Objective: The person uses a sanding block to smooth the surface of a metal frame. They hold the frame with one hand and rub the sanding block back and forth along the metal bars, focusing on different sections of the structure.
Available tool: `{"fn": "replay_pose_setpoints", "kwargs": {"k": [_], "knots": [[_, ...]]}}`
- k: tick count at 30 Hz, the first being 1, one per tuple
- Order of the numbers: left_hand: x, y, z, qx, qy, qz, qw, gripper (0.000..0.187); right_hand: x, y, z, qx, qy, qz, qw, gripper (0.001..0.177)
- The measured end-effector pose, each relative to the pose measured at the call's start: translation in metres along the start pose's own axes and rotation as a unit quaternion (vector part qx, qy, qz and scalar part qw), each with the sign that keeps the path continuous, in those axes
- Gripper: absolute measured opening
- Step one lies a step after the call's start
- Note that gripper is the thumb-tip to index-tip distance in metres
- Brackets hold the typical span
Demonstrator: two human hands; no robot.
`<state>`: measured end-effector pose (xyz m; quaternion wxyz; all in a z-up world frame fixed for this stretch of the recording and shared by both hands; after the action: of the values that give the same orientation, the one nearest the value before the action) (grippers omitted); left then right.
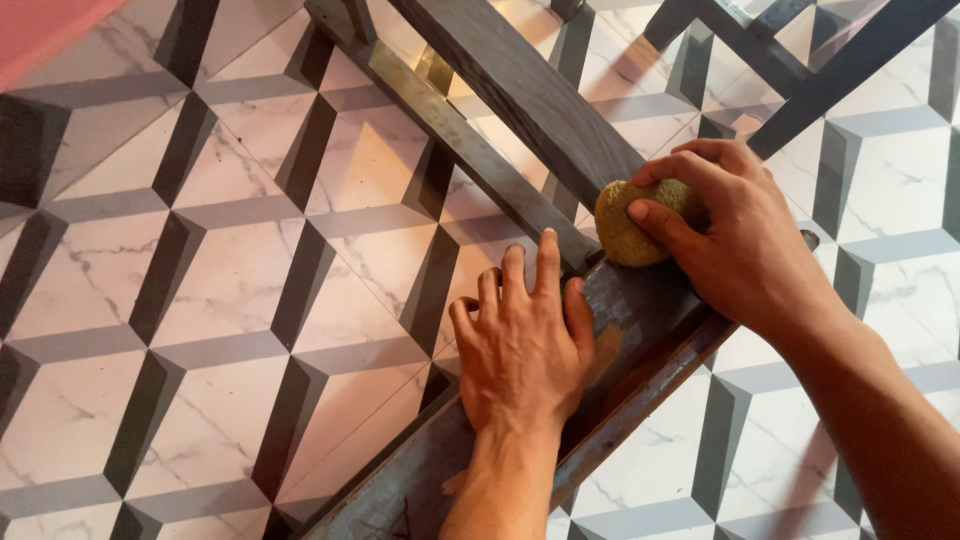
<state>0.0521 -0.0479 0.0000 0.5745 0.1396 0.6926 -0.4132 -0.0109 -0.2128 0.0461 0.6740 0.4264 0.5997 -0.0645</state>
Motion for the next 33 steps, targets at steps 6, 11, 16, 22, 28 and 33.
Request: {"fn": "replay_pose_setpoints", "kwargs": {"k": [6, 11, 16, 22, 28, 33], "knots": [[0.002, 0.000, 0.000, -0.004, 0.001, -0.015, 1.000, 0.053, 0.008, 0.017, 0.017, -0.042, -0.011, -0.006, 0.999, 0.026], [0.000, -0.001, -0.003, 0.005, -0.018, -0.021, 1.000, 0.051, 0.024, 0.029, 0.043, -0.067, -0.027, 0.013, 0.997, 0.025], [-0.004, -0.003, -0.005, 0.018, -0.059, -0.007, 0.998, 0.049, 0.043, 0.039, 0.076, -0.131, -0.064, 0.002, 0.989, 0.022], [-0.003, -0.002, -0.005, 0.019, -0.051, -0.014, 0.998, 0.050, 0.045, 0.038, 0.073, -0.140, -0.088, -0.002, 0.986, 0.022], [-0.001, 0.000, -0.004, 0.018, -0.042, -0.012, 0.999, 0.050, 0.026, 0.030, 0.047, -0.104, -0.045, 0.002, 0.994, 0.027], [0.004, 0.003, 0.000, 0.007, -0.023, -0.006, 1.000, 0.052, 0.011, 0.017, 0.010, -0.047, -0.029, -0.011, 0.998, 0.028]]}}
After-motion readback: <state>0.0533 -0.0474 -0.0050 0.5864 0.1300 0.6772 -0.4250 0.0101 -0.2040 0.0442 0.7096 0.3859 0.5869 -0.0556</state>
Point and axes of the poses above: each hand's wrist, its own z-axis towards the middle knuckle, its own x-axis out of the palm, y = z × x, the point moved 7 cm from there along z, towards the middle knuckle, and after that the axes turned 5 degrees about x, right-handed, at the moved point
